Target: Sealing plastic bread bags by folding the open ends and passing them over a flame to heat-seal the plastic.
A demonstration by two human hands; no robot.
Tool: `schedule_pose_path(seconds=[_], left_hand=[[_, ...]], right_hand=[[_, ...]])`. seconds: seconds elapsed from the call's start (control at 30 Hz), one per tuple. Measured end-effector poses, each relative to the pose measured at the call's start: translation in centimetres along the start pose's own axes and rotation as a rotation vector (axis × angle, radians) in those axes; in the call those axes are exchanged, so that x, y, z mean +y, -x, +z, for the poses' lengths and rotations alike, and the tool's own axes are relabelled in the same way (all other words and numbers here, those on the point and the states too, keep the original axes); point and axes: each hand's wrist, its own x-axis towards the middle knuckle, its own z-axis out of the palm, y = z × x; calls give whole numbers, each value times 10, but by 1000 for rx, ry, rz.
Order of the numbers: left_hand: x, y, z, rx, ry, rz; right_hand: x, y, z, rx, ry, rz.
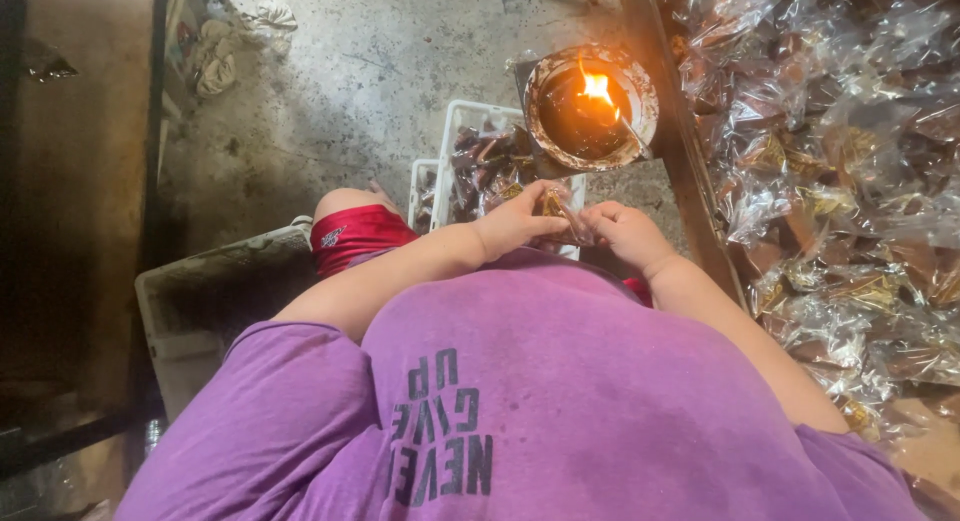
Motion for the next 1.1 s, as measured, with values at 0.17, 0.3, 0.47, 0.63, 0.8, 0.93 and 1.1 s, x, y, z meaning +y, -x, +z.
schedule_pose_path(seconds=[0.17, 0.3, 0.47, 0.63, 0.8, 0.93, 1.1], left_hand=[[-52, -33, -54, 540, 39, -302], [-6, -13, -50, 595, 311, -188], [-48, -24, -76, 682, 138, -187], [-87, -49, -103, 620, 33, -357], [-111, -56, -129, 514, 82, -363], [-118, -48, -150, 473, 103, -419], [-139, -24, -216, 516, 63, -438]], right_hand=[[-9, 29, -2, 47, -152, 98], [-26, 57, -1, 26, -89, 159], [5, 51, -6, -4, -88, 148], [9, 72, -30, 114, -58, -106], [39, 79, -79, 607, 48, -604], [81, 78, -113, 1022, 532, -582], [109, 68, -109, 834, 463, 202]])
